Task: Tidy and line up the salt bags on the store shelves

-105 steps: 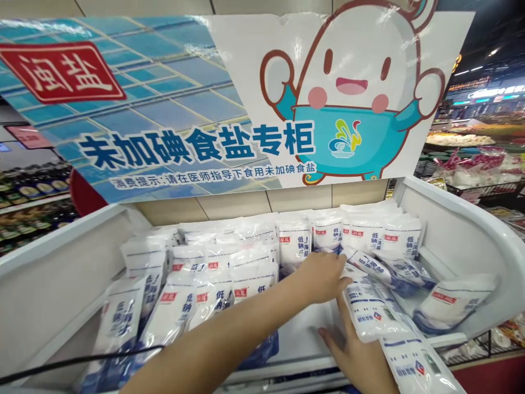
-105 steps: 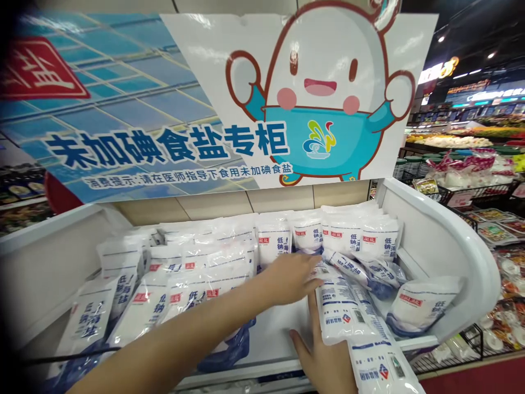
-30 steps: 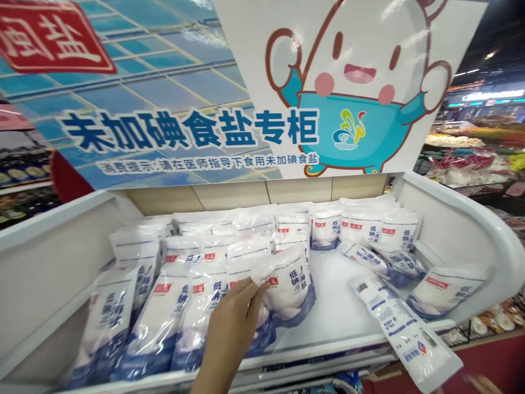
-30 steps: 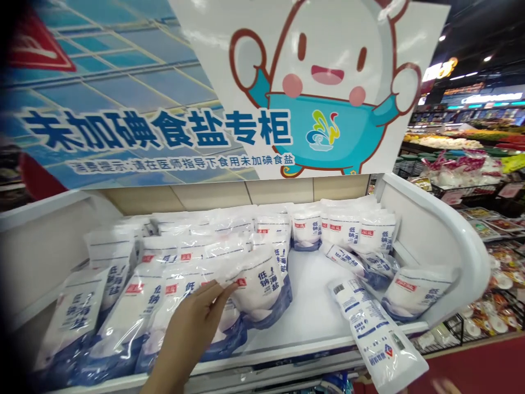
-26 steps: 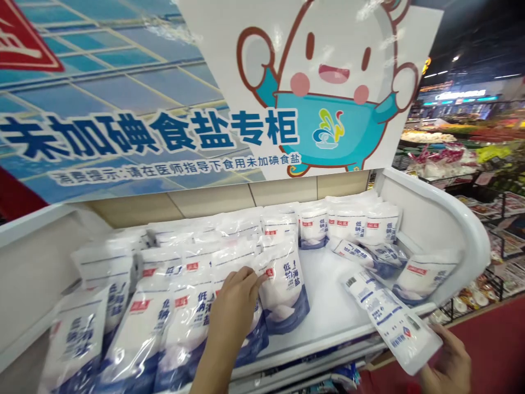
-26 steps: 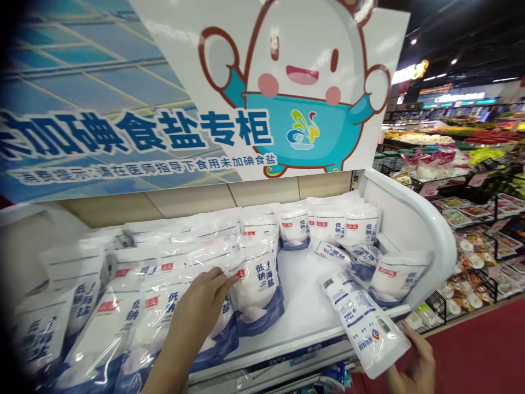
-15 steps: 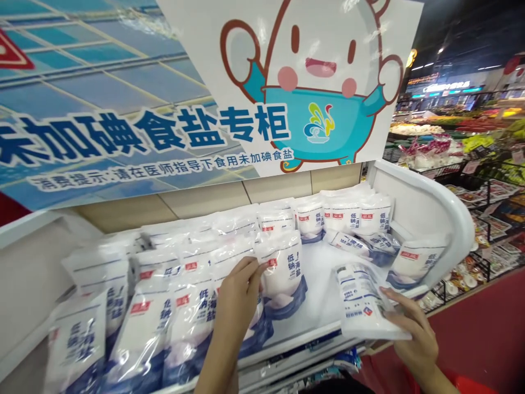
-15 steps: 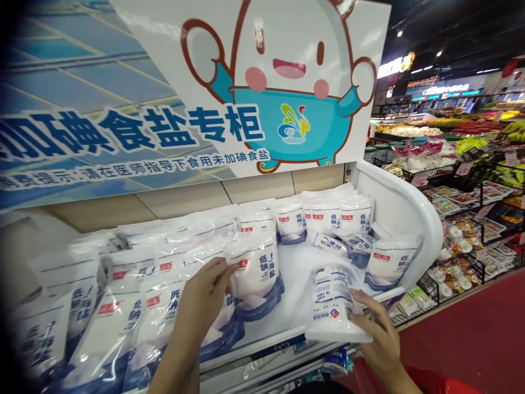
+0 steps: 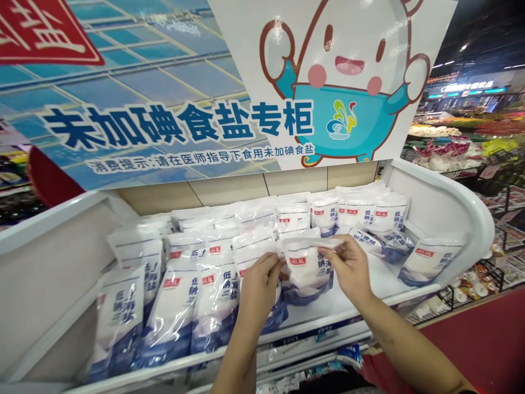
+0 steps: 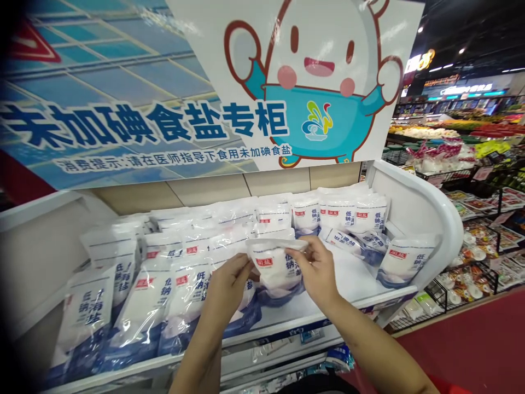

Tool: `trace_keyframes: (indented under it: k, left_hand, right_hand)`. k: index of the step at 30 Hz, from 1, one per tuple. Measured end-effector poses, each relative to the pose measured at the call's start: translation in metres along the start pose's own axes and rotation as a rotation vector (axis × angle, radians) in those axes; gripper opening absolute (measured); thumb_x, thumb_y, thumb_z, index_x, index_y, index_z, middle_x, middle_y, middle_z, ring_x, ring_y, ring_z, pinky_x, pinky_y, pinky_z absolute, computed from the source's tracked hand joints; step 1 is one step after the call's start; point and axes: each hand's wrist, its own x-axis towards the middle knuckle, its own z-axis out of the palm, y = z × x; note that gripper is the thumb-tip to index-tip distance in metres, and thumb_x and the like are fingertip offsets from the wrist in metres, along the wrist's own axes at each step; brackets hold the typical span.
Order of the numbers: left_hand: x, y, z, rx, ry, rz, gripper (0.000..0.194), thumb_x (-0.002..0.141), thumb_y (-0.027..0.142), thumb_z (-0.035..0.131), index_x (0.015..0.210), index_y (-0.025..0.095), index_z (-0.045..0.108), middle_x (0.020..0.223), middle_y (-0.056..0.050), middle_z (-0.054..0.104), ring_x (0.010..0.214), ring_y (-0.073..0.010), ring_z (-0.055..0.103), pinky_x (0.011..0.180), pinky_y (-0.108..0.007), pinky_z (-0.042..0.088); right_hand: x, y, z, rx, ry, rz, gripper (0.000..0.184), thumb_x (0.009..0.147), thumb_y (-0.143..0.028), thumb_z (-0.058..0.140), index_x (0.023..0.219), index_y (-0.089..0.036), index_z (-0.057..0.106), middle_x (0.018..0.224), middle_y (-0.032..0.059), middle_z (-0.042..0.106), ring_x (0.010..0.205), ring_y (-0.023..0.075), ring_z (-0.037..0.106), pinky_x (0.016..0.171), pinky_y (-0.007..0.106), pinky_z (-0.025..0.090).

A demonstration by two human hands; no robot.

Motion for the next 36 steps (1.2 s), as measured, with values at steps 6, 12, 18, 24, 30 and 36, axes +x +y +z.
trace_keyframes:
  k: [6,12,18,24,30,36]
  left_hand:
    - [-0.001,-0.013,-0.004,0.046,0.035,-0.044,0.031,0.093,0.032,0.036,0.07,0.02,0.051,0.071,-0.001,0.06,0.066,-0.0155,0.059,0.065,-0.026,0.043]
    - [0.003,-0.009,0.0,0.053,0.004,-0.082,0.031,0.095,0.032,0.033,0.091,0.018,0.06,0.084,-0.006,0.068,0.079,-0.0206,0.065,0.072,-0.032,0.049]
    - [-0.023,-0.009,-0.001,0.038,0.071,-0.061,0.054,0.101,0.037,0.033,0.153,0.022,0.034,0.137,-0.012,0.06,0.117,-0.0232,0.064,0.092,-0.038,0.055]
    - [-0.037,-0.022,0.021,0.308,-0.041,0.177,0.057,0.102,0.031,0.034,0.156,0.013,0.026,0.149,-0.018,0.046,0.137,-0.0288,0.048,0.104,-0.045,0.051]
    - [-0.049,-0.007,0.046,0.476,0.164,0.345,0.061,0.098,0.022,0.048,0.156,0.02,0.029,0.162,-0.013,0.025,0.152,-0.0333,0.017,0.114,-0.054,0.04]
    - [-0.054,-0.019,0.054,0.589,0.067,0.559,0.047,0.098,0.017,0.046,0.145,0.017,0.046,0.155,-0.007,0.042,0.146,-0.0232,0.035,0.109,-0.037,0.047]
  right_hand:
    - [-0.02,0.026,0.0,-0.19,-0.281,0.273,0.035,0.092,-0.042,0.064,0.118,-0.02,0.057,0.109,0.0058,0.067,0.097,0.0215,0.064,0.083,0.033,0.054]
    - [-0.054,0.021,-0.017,-0.543,-0.416,0.312,0.1,0.082,-0.043,0.075,0.157,-0.023,0.012,0.154,0.0131,0.036,0.138,0.0281,0.039,0.114,0.046,0.035]
    - [-0.065,0.017,-0.009,-0.697,-0.504,0.457,0.105,0.087,-0.044,0.064,0.158,-0.011,-0.005,0.151,0.0197,0.04,0.136,0.0315,0.043,0.112,0.049,0.038]
    - [-0.069,0.018,-0.003,-1.096,-0.549,0.376,0.095,0.091,-0.046,0.056,0.155,0.005,0.009,0.156,0.0248,0.026,0.147,0.0348,0.024,0.123,0.056,0.012]
    - [-0.052,0.016,-0.004,-1.169,-0.734,0.258,0.083,0.092,-0.035,0.052,0.154,0.008,0.017,0.157,0.0217,0.026,0.147,0.033,0.025,0.123,0.052,0.022]
    - [-0.047,0.009,-0.003,-1.224,-0.8,0.317,0.094,0.085,-0.029,0.063,0.155,0.006,0.011,0.159,0.0201,0.018,0.149,0.0313,0.016,0.126,0.047,0.016]
